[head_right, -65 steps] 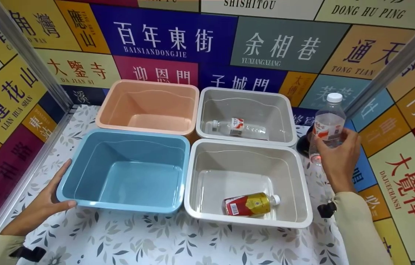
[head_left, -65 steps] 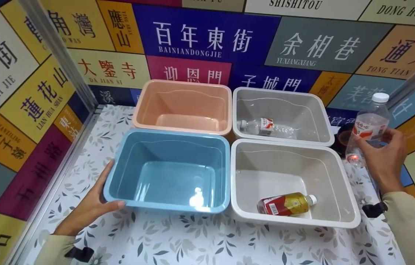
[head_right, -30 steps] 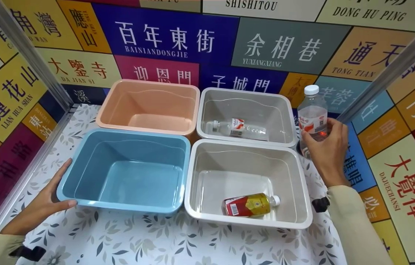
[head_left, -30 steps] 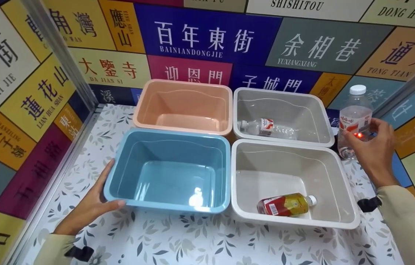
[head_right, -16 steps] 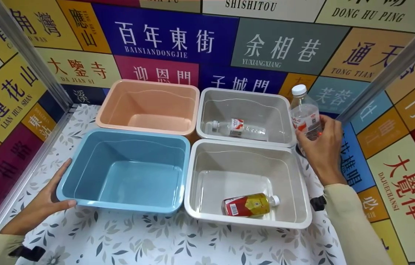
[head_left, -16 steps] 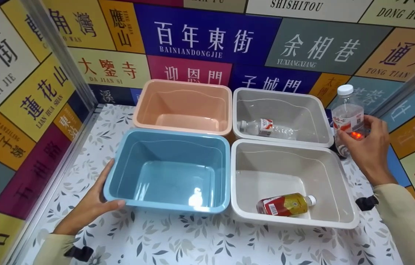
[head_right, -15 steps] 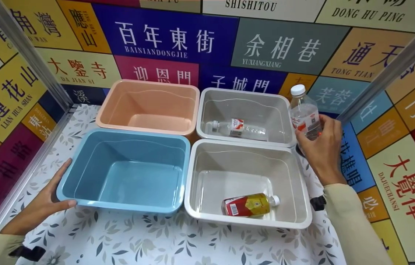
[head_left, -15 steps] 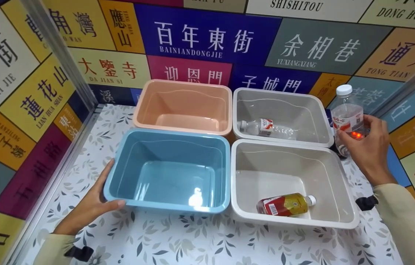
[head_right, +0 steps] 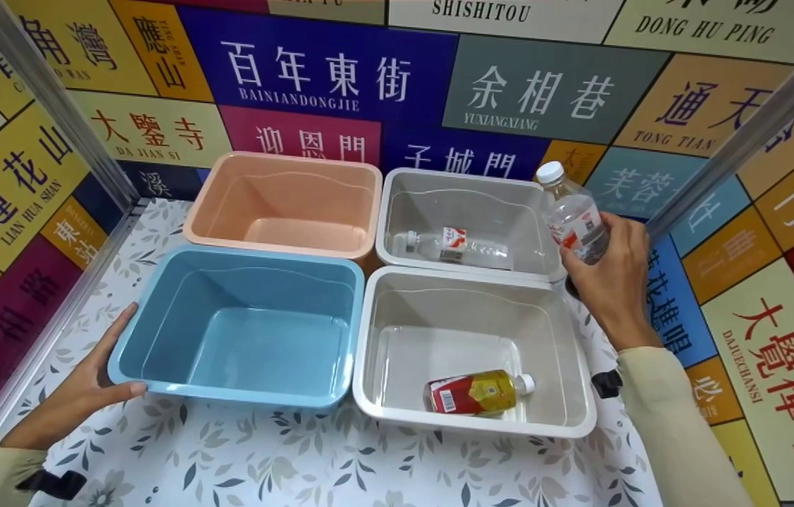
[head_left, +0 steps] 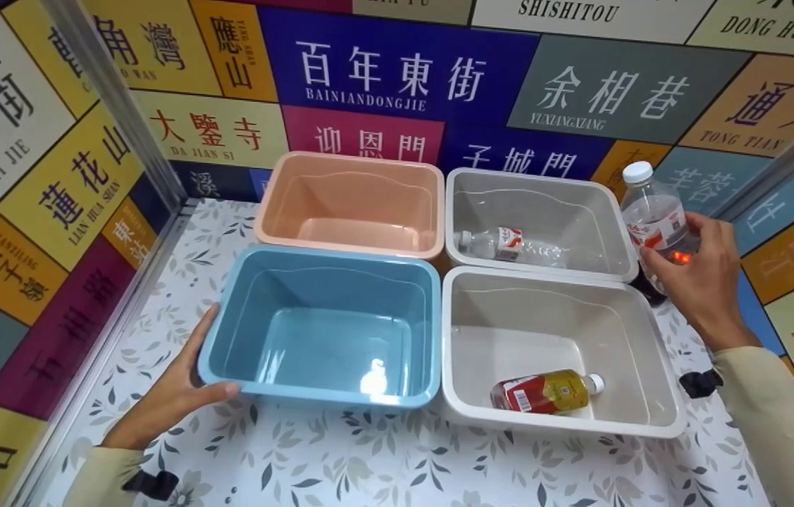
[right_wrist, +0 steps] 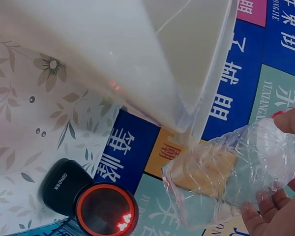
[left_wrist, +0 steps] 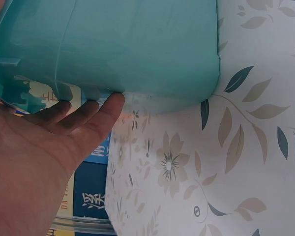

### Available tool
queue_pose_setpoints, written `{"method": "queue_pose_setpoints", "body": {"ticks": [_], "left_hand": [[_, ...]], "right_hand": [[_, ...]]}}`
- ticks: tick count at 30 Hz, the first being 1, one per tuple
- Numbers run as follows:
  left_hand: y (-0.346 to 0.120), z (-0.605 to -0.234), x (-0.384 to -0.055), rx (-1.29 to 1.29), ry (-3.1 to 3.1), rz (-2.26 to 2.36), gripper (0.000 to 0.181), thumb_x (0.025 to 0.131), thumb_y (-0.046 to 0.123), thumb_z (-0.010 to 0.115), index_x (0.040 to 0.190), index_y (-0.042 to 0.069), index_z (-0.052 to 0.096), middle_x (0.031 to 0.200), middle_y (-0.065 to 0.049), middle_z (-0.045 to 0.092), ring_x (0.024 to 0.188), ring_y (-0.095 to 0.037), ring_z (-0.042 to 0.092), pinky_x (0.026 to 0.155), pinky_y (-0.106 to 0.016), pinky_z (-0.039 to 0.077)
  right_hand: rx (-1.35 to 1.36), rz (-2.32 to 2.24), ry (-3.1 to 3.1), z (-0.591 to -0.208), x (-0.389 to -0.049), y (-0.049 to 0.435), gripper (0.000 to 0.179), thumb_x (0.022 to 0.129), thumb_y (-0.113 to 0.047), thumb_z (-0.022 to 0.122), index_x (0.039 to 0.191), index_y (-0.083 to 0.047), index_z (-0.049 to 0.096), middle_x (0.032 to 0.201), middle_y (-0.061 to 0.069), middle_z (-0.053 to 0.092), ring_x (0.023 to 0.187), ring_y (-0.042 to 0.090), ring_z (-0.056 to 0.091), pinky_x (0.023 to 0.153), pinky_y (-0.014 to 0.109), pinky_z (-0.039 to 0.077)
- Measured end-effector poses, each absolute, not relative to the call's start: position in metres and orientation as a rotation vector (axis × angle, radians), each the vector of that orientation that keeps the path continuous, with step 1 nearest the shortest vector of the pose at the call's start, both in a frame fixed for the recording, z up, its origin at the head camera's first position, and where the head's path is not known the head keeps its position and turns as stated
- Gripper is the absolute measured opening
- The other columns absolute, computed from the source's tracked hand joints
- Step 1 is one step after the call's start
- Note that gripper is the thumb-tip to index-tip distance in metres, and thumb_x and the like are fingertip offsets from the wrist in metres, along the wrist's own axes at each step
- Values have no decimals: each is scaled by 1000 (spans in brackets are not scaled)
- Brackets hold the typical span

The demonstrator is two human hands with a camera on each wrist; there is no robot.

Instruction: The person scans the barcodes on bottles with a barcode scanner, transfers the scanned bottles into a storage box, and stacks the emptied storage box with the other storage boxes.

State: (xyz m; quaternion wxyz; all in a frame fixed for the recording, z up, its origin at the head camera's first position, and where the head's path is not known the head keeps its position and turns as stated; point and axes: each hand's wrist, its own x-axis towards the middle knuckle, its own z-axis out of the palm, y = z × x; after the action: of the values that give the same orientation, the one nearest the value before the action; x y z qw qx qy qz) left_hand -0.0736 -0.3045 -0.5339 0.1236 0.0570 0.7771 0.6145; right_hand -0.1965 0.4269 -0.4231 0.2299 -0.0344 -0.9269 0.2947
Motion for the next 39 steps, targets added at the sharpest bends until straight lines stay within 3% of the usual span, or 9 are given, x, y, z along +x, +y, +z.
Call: {"method": "queue_pose_setpoints", "body": {"ticks": [4, 8, 11, 14, 16, 20, 25, 28, 39], "left_hand": [[-304, -532, -75, 167, 2255, 1794, 118, 96, 17, 82, 174, 53, 1, 185, -6, -7, 161, -47, 17, 122, -72, 25], [-306, -530, -75, 171, 2250, 1778, 117, 98, 17, 80, 174, 54, 0, 185, -7, -6, 161, -46, 17, 120, -46, 40], [-306, -528, -74, 163, 2250, 1771, 117, 98, 17, 80, 174, 54, -1, 185, -7, -6, 161, -46, 15, 120, -45, 39], [-305, -525, -74, 142, 2251, 1769, 117, 98, 17, 80, 173, 56, -1, 185, -5, -9, 163, -47, 12, 124, -68, 26], [-304, -525, -73, 136, 2243, 1779, 117, 98, 16, 80, 173, 56, -1, 184, -4, -10, 163, -47, 9, 123, -74, 21], [-305, -524, -72, 127, 2239, 1784, 117, 99, 15, 79, 174, 54, -2, 184, -5, -12, 163, -48, 8, 122, -74, 22], [-304, -524, -72, 109, 2244, 1773, 118, 99, 16, 80, 174, 52, -3, 184, -6, -12, 163, -47, 9, 122, -73, 23], [-303, -524, -73, 104, 2244, 1766, 117, 99, 18, 80, 174, 53, -2, 184, -7, -11, 163, -48, 10, 122, -73, 24], [-302, -526, -74, 75, 2215, 1731, 116, 101, 18, 78, 174, 51, -6, 184, -6, -12, 164, -47, 8, 122, -59, 34]], "right_hand": [[-41, 803, -2549, -419, -196, 426, 73, 102, -27, 80, 162, -6, 47, 153, 22, 48, 134, 37, 47, 122, 49, 45], [32, 786, -2546, -414, -198, 424, 70, 99, -20, 83, 159, -3, 51, 148, 24, 50, 131, 38, 47, 115, 23, 43], [78, 771, -2561, -411, -202, 421, 68, 98, -15, 84, 157, -1, 53, 146, 25, 50, 129, 39, 46, 100, 15, 39], [98, 765, -2601, -407, -204, 417, 68, 99, -15, 84, 158, -1, 52, 149, 25, 50, 131, 41, 44, 101, 20, 41], [126, 767, -2627, -405, -206, 414, 69, 99, -15, 83, 158, 0, 51, 150, 26, 49, 132, 42, 43, 105, 30, 44], [196, 749, -2665, -400, -213, 406, 69, 98, -15, 84, 156, 1, 52, 149, 26, 49, 131, 43, 43, 105, 45, 44], [249, 740, -2689, -398, -218, 397, 66, 96, -12, 84, 154, 2, 56, 144, 26, 51, 127, 43, 44, 97, 44, 43], [274, 744, -2700, -400, -218, 394, 65, 95, -10, 84, 153, 3, 57, 142, 26, 52, 125, 43, 44, 97, 50, 44], [377, 716, -2784, -410, -219, 381, 64, 95, -7, 82, 154, 1, 57, 149, 26, 48, 133, 44, 40, 112, 70, 45]]}}
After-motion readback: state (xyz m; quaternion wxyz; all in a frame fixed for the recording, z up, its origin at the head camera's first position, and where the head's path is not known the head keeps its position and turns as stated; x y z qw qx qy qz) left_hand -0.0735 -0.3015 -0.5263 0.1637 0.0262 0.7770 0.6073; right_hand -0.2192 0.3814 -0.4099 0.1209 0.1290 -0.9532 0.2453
